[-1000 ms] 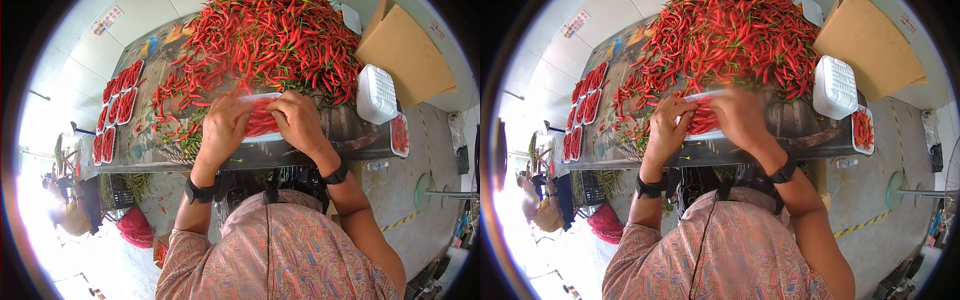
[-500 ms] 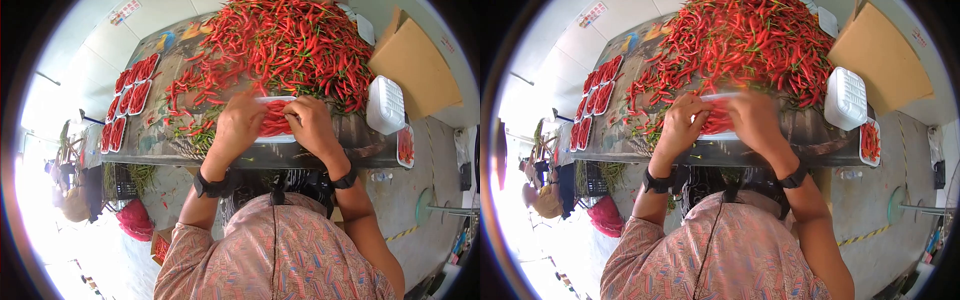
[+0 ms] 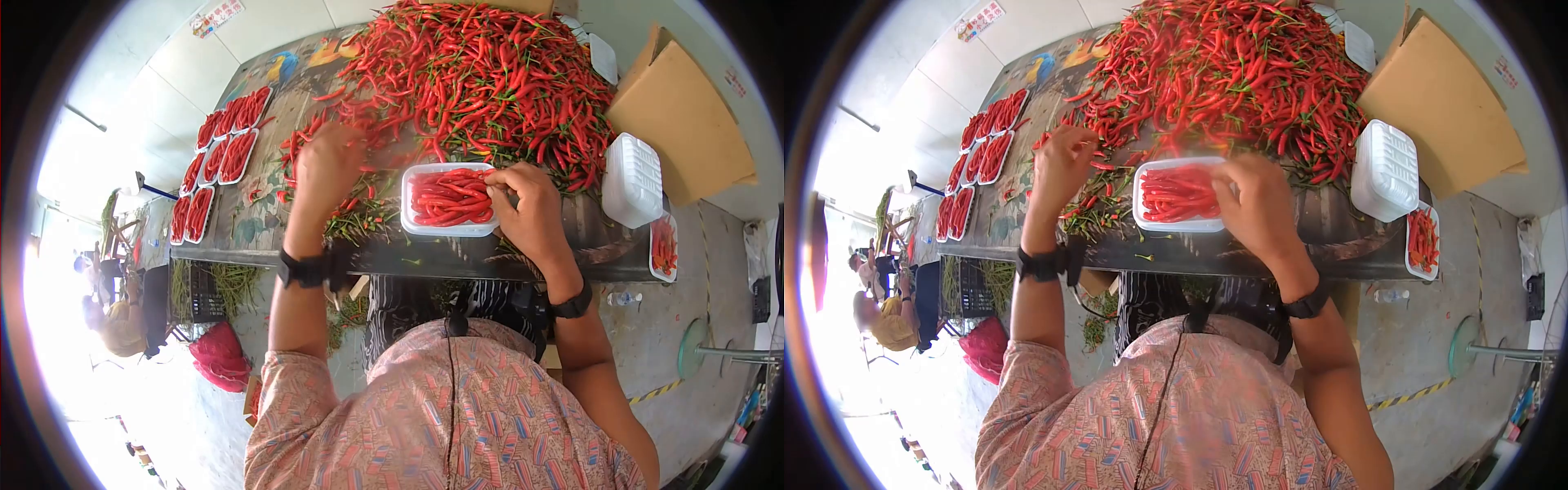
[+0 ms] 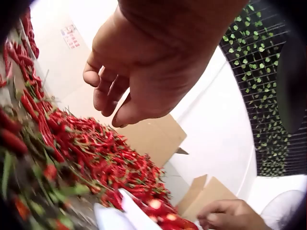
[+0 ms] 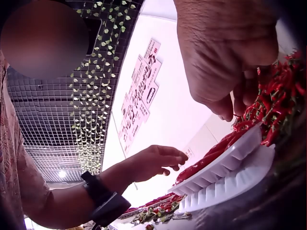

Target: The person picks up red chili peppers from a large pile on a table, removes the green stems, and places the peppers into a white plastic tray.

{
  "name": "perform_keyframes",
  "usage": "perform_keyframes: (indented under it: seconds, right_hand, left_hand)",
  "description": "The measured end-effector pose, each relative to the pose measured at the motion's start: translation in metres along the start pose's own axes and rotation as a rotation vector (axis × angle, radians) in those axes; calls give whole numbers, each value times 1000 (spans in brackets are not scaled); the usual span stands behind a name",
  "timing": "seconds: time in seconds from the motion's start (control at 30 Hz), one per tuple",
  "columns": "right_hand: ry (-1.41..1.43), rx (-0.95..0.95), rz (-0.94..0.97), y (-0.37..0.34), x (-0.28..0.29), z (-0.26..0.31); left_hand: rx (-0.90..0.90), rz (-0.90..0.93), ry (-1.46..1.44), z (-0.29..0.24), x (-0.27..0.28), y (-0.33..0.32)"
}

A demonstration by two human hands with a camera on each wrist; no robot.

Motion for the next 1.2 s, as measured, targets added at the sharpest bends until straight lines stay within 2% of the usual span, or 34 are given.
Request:
perform_keyframes:
  seconds: [0.07, 0.1, 0.2, 0.27, 0.3, 0.43, 0.5, 0.53, 0.6, 0.83, 0.9, 1.17, 1.2]
  right_hand:
    - [-11, -8, -10, -4, 1, 0]
    - [-14, -17, -7, -6, 0, 0]
    - [-22, -38, -1, -10, 0, 1]
    - [-25, -49, 3, -13, 1, 0]
    - [-18, -45, 3, -14, 1, 0]
    - [0, -30, 14, -16, 1, 5]
    - [21, -14, 14, -17, -2, 10]
    - [41, 4, 14, -16, -4, 14]
    - [65, 33, 15, -14, -9, 23]
    - [119, 110, 27, -14, -24, 58]
    - [139, 178, 140, -19, -37, 61]
    - [260, -2, 197, -29, -37, 52]
    - [300, -44, 190, -30, -38, 48]
  left_hand:
    - [208, 161, 324, 46, -4, 9]
    - [204, 160, 325, 55, -5, 10]
    - [397, 333, 450, 96, -21, 7]
    - [343, 342, 407, 104, -26, 1]
    - [292, 349, 365, 99, -27, -1]
    - [302, 339, 325, 87, -17, -16]
    - [344, 183, 210, 73, 3, -28]
    - [344, 187, 211, 64, 8, -33]
    - [246, 84, 166, 35, 24, -40]
    - [73, 211, -194, -69, 12, -91]
    - [192, 314, -366, -72, -3, -104]
    - [292, 224, -498, -66, -21, -118]
    - [277, 162, -668, -67, -22, -117]
Point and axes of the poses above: each hand's wrist, its own y-axis towards the middle knuckle, its own x-axis out of the back of the hand, z = x × y, the point moved 8 cm from there along y, towards the middle knuckle, and after that the axes turned 9 degrees about z, right-handed, at the moved point
